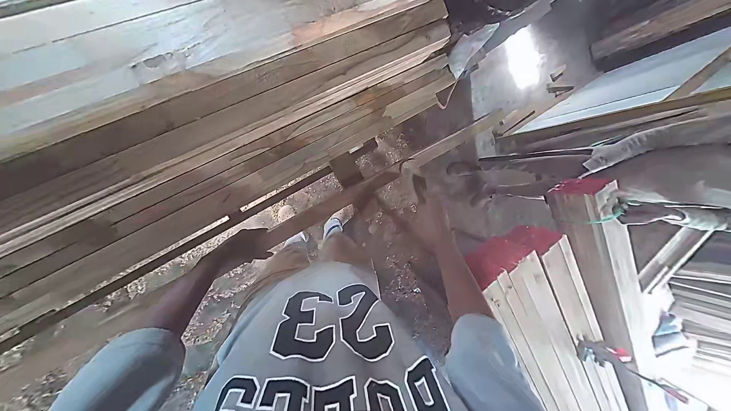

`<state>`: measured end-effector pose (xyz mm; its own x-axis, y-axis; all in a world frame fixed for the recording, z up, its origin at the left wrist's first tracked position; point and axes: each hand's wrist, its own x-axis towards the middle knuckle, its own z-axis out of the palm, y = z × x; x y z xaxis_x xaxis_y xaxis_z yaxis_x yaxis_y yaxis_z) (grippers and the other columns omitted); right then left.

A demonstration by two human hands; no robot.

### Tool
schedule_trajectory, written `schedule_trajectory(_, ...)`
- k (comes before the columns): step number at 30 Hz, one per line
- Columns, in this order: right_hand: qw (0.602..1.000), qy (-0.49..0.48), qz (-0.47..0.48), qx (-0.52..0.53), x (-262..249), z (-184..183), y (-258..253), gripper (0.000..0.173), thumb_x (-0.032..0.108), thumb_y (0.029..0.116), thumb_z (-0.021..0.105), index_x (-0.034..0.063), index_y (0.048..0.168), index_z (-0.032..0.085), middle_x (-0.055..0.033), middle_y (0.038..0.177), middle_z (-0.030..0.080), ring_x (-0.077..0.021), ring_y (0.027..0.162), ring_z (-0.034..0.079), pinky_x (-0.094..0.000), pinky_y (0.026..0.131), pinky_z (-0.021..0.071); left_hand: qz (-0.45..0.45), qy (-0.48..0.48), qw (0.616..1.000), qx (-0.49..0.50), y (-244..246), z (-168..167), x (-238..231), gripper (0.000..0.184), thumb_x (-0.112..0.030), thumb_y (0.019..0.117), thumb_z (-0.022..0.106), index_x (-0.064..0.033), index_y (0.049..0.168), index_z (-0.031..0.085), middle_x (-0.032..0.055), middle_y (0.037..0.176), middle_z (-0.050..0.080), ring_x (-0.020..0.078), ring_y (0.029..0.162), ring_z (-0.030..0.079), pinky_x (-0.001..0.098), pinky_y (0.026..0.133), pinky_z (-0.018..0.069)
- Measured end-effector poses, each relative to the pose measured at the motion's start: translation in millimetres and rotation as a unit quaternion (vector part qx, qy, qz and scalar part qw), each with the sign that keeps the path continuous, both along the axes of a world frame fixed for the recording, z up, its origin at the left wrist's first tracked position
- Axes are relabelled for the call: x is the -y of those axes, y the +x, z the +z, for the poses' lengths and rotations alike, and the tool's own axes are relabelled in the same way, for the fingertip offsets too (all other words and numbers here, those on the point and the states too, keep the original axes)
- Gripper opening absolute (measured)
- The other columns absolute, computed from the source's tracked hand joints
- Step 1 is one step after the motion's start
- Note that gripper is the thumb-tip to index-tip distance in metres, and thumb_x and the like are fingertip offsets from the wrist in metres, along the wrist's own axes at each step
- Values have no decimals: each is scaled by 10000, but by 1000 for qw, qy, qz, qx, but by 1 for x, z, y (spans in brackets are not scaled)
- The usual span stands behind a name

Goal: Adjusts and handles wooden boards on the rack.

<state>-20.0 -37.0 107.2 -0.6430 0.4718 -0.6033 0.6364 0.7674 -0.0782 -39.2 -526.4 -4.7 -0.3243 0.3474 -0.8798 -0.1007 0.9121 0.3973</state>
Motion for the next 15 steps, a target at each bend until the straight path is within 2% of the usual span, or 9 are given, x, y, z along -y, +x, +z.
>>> schedule_trajectory(1,999,-24,-32,-30,-11,-2,-5,460,128,1026,532,60,1481,516,-258,1274,655,-397,1135,669,-562,985,529,-12,-6,1000,-14,3,1,1,626,-402,853,842,-71,1329,605,230,1110,697,396,945,709,628,847,563)
schedule_trajectory(4,975,-116,-163,-98,-23,-26,-33,424,112,1036,521,45,1454,506,-240,1106,695,-327,853,732,-499,784,618,-56,-56,995,-56,9,2,-2,667,-521,848,789,-128,1350,594,237,1172,694,457,1107,668,705,903,514)
schedule_trajectory(7,955,-189,-214,-83,24,-22,-35,443,85,1034,523,26,1469,462,-206,969,680,-237,693,691,-397,670,609,-69,-82,991,-80,15,3,-3,668,-553,853,745,-143,1354,582,246,1163,694,481,1103,664,726,868,508)
schedule_trajectory(9,952,-220,-201,-68,58,-11,-21,432,60,1000,576,12,1426,520,-199,949,680,-212,656,669,-372,638,597,-71,-81,991,-84,14,3,-7,670,-554,859,732,-140,1361,575,251,1171,691,484,1101,665,721,867,514)
schedule_trajectory(11,951,-257,-174,-5,87,-1,-5,433,80,1008,606,15,1429,531,-182,988,666,-177,666,649,-336,641,585,-60,-64,994,-67,17,6,-3,701,-540,873,744,-115,1400,566,262,1228,672,493,1152,640,730,919,494)
schedule_trajectory(13,938,-301,-166,36,100,3,10,412,81,1029,566,16,1434,528,-164,1001,674,-160,672,671,-316,630,602,-57,-27,996,-66,18,1,6,707,-531,870,756,-93,1392,569,249,1230,673,467,1152,645,709,930,501)
schedule_trajectory(15,905,-359,-227,7,107,3,29,414,84,1068,498,-12,1469,468,-176,1039,666,-205,728,708,-355,669,631,-42,10,997,-61,14,-2,11,743,-585,847,769,-96,1374,583,220,1201,683,416,1108,670,658,916,525)
